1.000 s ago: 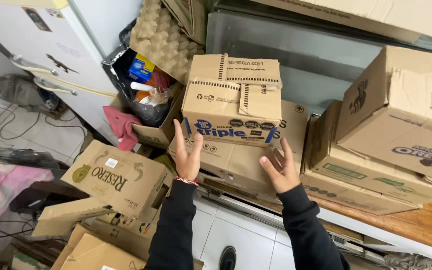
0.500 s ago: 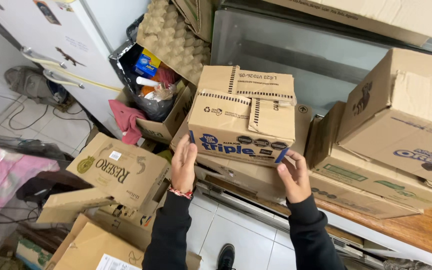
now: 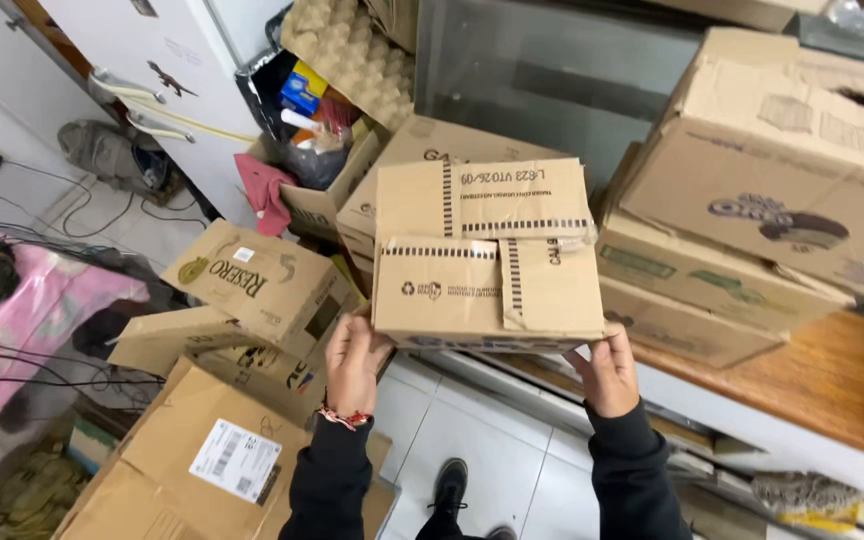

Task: The person breaks down cardboard boxes by hand, flattening them one by one and placing them onto a stack.

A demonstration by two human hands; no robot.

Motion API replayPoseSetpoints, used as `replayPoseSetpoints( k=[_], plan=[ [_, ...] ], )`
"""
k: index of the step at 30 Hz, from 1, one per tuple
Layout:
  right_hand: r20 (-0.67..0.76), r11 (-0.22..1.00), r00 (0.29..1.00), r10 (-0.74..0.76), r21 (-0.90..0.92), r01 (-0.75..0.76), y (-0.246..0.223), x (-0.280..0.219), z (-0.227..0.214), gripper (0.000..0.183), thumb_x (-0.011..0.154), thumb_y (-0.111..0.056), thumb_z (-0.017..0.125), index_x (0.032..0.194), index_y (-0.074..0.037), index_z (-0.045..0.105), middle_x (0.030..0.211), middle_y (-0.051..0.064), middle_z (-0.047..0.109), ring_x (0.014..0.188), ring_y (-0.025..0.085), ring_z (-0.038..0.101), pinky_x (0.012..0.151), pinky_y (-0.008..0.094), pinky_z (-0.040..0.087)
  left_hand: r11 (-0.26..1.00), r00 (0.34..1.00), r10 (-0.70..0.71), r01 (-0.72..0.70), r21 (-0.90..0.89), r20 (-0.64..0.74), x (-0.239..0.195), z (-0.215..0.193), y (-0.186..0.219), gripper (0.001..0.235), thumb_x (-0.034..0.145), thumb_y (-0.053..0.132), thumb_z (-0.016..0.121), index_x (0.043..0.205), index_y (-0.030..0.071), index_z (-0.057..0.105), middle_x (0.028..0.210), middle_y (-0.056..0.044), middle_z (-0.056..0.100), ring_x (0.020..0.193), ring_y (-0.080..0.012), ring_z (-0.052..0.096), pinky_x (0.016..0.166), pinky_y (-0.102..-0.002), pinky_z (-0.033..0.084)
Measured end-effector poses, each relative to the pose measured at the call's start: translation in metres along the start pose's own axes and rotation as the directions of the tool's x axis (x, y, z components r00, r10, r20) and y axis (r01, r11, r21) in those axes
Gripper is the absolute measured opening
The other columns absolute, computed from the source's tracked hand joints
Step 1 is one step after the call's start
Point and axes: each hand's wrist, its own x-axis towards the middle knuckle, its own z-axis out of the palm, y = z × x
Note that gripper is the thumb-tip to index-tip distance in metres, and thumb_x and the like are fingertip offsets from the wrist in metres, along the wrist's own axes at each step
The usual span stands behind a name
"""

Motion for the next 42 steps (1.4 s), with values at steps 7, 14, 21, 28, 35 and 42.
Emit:
replayPoseSetpoints(
  k=[7,14,21,28,35,42],
  plan=[
    [-0.01,0.987,0.993,-0.114,0.117,0.114,-0.042,-0.078,0.005,0.033,0.137,-0.029,0.062,0.109,-0.013,0.054,0.13,0.017,0.076,0.098,0.024,0.078,0.079,0.038,0.071,0.998,0.988,-0.047,0.039,0.058,0.149,-0.054,-0.004,-0.013,0.124,0.087,0.093,0.084,0.178,0.011,0.066,0.18,-0.019,0.07,0.157,-0.0316,0.068,0.129,-0.057,0.065],
    [-0.287,0.923,0.956,0.06,-0.349,-0.162,-0.074,-0.168,-0.03,0.084,0.118,-0.065,0.065,0.175,-0.003,0.067,0.164,0.012,0.079,0.143,0.023,0.074,0.12,0.041,0.058,0.996,0.887,-0.003,0.043,-0.076,0.462,-0.081,-0.033,-0.057,0.083,0.111,0.081,0.087,0.145,0.006,0.082,0.199,-0.025,0.055,0.19,-0.0435,0.046,0.148,-0.075,0.046],
    [-0.562,0.901,0.768,0.308,-0.087,-0.425,-0.089,-0.344,-0.077,0.102,0.114,-0.077,0.049,0.18,-0.001,0.071,0.17,0.029,0.084,0.151,0.042,0.082,0.121,0.06,0.07,0.942,0.666,-0.334,0.206,0.265,0.668,-0.116,-0.01,-0.111,0.073,0.119,0.06,0.079,0.16,0.0,0.074,0.178,-0.02,0.076,0.166,-0.0344,0.073,0.14,-0.055,0.061],
    [-0.788,0.914,0.601,0.132,-0.138,-0.381,-0.143,-0.51,-0.108,0.081,0.13,-0.073,0.052,0.177,-0.01,0.073,0.103,0.028,0.081,0.066,0.032,0.073,0.042,0.04,0.058,0.809,0.292,-0.578,0.082,0.583,0.762,-0.195,0.066,-0.208,0.064,0.132,0.038,0.068,0.191,0.015,0.063,0.181,-0.018,0.072,0.176,-0.0385,0.06,0.147,-0.062,0.048],
    [-0.946,0.898,0.206,0.252,0.148,-0.415,-0.222,-0.642,-0.136,0.112,0.131,-0.085,0.036,0.183,0.009,0.065,0.189,0.039,0.061,0.174,0.065,0.056,0.142,0.083,0.042,0.634,-0.005,-0.769,0.125,0.763,0.639,-0.326,0.157,-0.309,0.065,0.127,0.043,0.08,0.187,0.023,0.071,0.184,-0.015,0.071,0.148,-0.0362,0.082,0.122,-0.056,0.072],
    [-0.965,0.962,0.096,0.242,0.227,-0.15,-0.151,-0.871,-0.276,0.075,0.137,-0.064,0.063,0.175,-0.001,0.071,0.164,0.029,0.078,0.155,0.059,0.074,0.123,0.08,0.059,0.437,-0.055,-0.87,0.37,0.82,0.489,-0.467,0.259,-0.35,0.057,0.134,0.06,0.064,0.119,0.008,0.083,0.184,-0.016,0.075,0.165,-0.0483,0.07,0.131,-0.072,0.06]
  ],
)
